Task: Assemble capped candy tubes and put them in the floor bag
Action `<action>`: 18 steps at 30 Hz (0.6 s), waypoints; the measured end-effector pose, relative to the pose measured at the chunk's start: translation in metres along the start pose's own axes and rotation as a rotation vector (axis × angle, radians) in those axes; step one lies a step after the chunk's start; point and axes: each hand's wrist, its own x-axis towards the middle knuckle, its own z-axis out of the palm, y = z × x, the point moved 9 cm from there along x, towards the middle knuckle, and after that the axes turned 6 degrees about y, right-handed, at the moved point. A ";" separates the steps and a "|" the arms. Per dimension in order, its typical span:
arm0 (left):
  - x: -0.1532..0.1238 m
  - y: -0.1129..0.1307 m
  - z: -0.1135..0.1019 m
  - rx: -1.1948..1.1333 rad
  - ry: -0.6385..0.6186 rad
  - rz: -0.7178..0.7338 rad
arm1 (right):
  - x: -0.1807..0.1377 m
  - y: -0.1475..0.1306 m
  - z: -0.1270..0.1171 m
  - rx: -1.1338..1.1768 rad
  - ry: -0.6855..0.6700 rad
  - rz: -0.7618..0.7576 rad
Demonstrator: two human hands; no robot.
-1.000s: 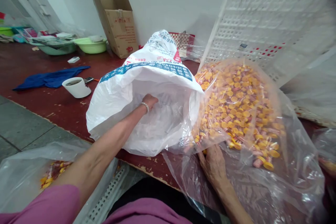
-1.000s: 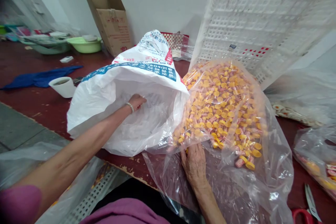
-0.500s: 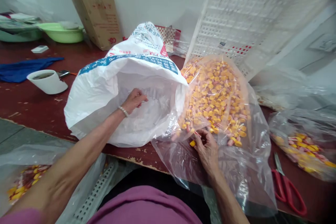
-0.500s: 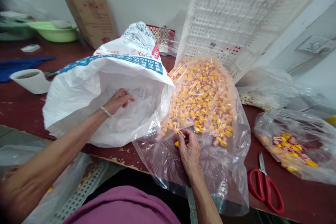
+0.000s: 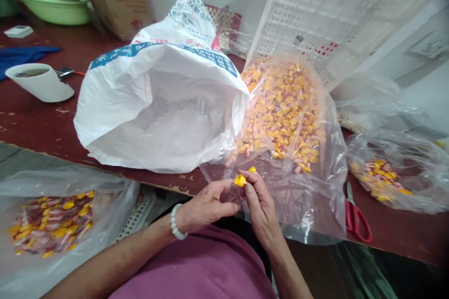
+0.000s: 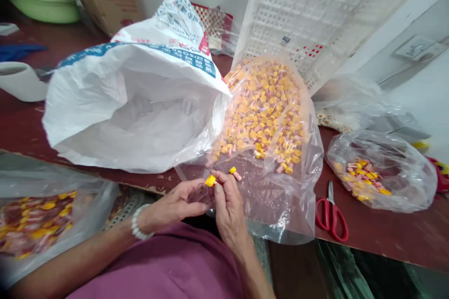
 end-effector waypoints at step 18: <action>0.004 -0.018 -0.009 0.077 0.033 -0.141 | -0.006 0.004 -0.002 0.265 0.026 0.147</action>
